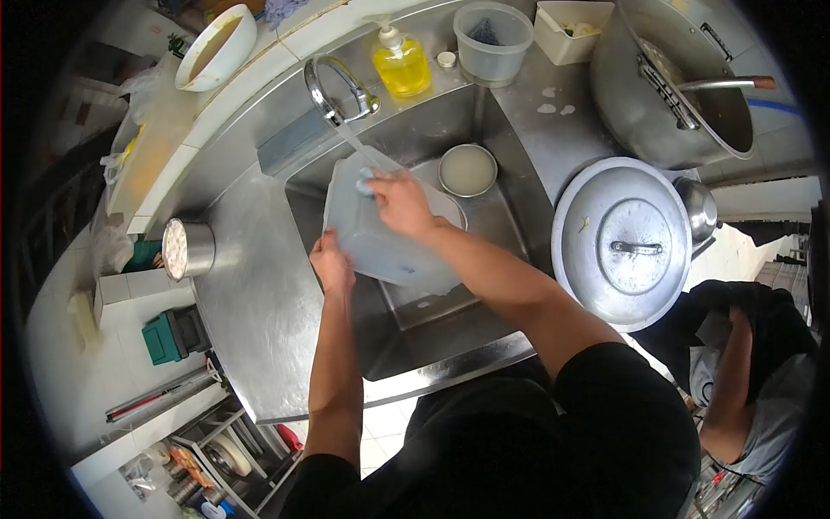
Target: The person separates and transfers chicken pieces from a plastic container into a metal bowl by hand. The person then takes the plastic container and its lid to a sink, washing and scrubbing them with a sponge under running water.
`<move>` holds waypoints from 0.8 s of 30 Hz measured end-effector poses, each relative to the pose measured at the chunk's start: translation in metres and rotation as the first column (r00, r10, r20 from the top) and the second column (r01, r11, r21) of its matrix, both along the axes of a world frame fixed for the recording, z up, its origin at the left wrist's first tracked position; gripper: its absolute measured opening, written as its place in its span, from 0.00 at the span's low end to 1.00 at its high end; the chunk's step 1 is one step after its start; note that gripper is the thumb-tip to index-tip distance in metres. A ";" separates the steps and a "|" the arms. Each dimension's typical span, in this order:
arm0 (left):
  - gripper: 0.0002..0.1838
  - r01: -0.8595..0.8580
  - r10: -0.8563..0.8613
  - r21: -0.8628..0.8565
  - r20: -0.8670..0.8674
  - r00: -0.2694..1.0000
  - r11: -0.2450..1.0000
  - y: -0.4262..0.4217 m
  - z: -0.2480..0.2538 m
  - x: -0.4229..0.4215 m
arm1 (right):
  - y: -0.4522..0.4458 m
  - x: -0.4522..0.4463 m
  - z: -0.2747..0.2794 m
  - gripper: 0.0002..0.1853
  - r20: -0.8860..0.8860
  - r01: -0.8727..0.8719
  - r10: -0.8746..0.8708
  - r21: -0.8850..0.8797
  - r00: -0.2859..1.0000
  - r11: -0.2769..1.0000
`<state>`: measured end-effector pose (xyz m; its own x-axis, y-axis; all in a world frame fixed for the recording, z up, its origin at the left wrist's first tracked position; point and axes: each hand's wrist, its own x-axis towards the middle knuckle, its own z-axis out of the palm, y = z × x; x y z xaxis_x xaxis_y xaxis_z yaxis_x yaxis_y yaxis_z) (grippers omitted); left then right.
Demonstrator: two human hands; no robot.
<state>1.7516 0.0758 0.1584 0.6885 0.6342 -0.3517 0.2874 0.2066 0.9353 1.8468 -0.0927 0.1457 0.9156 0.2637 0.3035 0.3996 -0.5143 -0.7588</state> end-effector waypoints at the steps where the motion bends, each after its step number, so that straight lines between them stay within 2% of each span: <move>1: 0.16 0.012 -0.011 -0.009 0.065 0.998 1.000 0.001 -0.001 0.001 | 0.004 -0.004 0.000 0.15 0.158 -0.060 0.035 0.153 0.987 0.986; 2: 0.16 0.010 -0.009 -0.007 0.063 0.998 1.000 0.002 -0.002 0.001 | 0.006 0.005 0.000 0.15 0.156 -0.061 0.036 0.155 0.987 0.986; 4: 0.16 0.001 0.000 0.051 -0.006 1.000 0.999 0.000 -0.003 0.002 | 0.008 0.031 -0.002 0.17 0.011 0.046 -0.046 0.029 0.999 0.999; 5: 0.16 -0.001 0.001 0.051 -0.006 1.000 0.999 -0.001 0.001 0.002 | 0.017 0.031 -0.006 0.17 0.011 0.044 -0.045 0.029 0.999 0.999; 7: 0.16 0.018 -0.017 0.014 -0.043 0.999 1.000 -0.002 0.007 0.002 | 0.036 0.031 -0.010 0.19 -0.195 0.104 -0.143 -0.194 0.970 0.975; 8: 0.16 0.019 -0.018 0.011 -0.040 0.999 1.000 -0.001 0.005 0.002 | 0.033 0.017 -0.004 0.19 -0.192 0.106 -0.144 -0.197 0.971 0.975; 10: 0.16 -0.014 0.015 -0.018 0.042 0.999 1.000 0.006 -0.004 -0.004 | 0.020 -0.024 0.012 0.19 0.071 -0.075 0.063 0.188 0.995 0.979; 11: 0.16 -0.013 0.014 -0.018 0.034 0.999 1.000 0.009 -0.009 -0.009 | 0.015 -0.020 -0.003 0.19 0.064 -0.072 0.061 0.189 0.996 0.979; 13: 0.16 -0.042 0.042 -0.009 0.036 0.998 0.999 0.015 -0.020 -0.014 | 0.001 0.003 -0.039 0.18 -0.262 0.119 -0.089 0.101 0.961 0.988; 15: 0.16 -0.048 0.054 -0.076 0.078 0.995 0.996 0.020 -0.032 -0.022 | -0.040 0.016 -0.099 0.17 -0.514 -0.007 -0.094 -0.190 0.853 0.982; 17: 0.16 -0.054 0.069 -0.138 0.107 0.992 0.989 0.021 -0.034 -0.026 | -0.074 -0.018 -0.198 0.16 -0.554 0.050 -0.270 -0.379 0.788 0.924; 19: 0.17 -0.089 0.119 -0.157 0.193 0.974 0.983 0.016 -0.029 -0.025 | -0.097 -0.059 -0.150 0.16 -0.728 0.082 -0.318 -0.341 0.607 0.936; 21: 0.16 -0.079 0.099 -0.135 0.144 0.985 0.988 0.015 -0.017 -0.023 | -0.089 -0.092 -0.094 0.17 -0.759 0.039 -0.335 -0.380 0.559 0.924; 23: 0.16 -0.051 0.064 -0.110 0.114 0.991 0.993 0.015 -0.014 -0.011 | -0.072 -0.119 -0.070 0.17 -0.497 0.005 -0.103 -0.194 0.861 0.981; 24: 0.16 -0.018 0.034 -0.110 0.147 0.989 0.994 0.015 -0.017 -0.008 | -0.056 -0.115 -0.049 0.17 -0.326 0.115 -0.140 -0.095 0.935 0.989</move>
